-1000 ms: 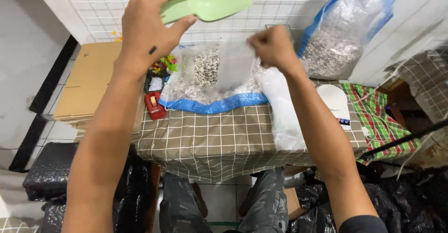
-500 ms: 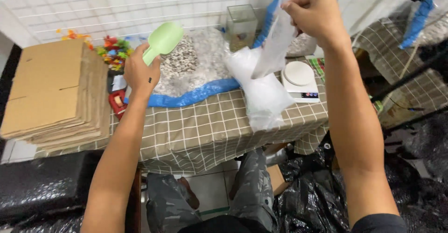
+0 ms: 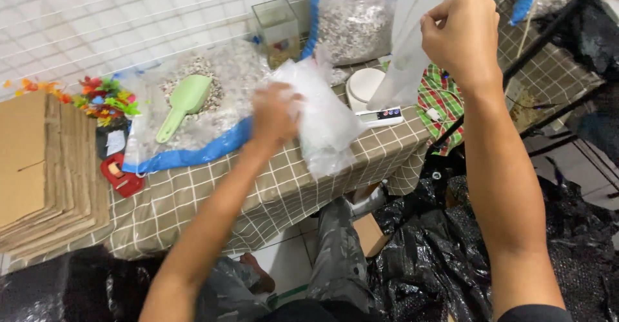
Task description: Wrapping a small box in bubble wrap, placing it in a mailer bag, and scooping aquarium substrate into a plastic bag.
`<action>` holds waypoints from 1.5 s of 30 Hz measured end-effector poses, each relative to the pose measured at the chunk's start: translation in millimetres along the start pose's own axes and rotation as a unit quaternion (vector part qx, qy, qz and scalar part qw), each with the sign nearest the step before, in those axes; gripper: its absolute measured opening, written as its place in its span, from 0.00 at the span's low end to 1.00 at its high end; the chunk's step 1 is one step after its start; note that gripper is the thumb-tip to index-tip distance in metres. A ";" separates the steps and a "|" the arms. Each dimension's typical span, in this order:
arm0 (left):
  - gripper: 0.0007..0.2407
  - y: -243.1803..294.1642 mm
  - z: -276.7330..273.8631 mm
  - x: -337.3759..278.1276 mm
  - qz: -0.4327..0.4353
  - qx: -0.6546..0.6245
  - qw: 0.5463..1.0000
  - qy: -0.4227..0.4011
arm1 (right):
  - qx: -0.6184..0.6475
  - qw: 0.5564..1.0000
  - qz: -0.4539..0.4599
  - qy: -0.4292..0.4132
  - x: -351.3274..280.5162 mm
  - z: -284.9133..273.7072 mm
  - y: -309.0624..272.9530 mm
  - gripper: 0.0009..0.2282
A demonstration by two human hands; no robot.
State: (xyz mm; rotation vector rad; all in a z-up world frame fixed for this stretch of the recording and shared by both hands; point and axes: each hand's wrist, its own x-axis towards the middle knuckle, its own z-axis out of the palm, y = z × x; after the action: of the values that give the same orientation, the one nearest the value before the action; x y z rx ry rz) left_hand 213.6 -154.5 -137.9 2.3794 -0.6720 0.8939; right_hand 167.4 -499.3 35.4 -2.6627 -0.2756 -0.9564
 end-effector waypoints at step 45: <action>0.11 -15.4 -21.6 -53.3 -0.163 -0.086 0.965 -0.189 | 0.063 0.993 0.100 -0.032 18.7 -9.7 29.4 0.07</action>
State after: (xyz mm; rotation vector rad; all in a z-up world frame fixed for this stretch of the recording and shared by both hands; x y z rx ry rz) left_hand 177.9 -115.7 -165.4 2.4240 -0.4511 0.2356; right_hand 184.0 -528.7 48.4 -2.5501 -0.0783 -0.7672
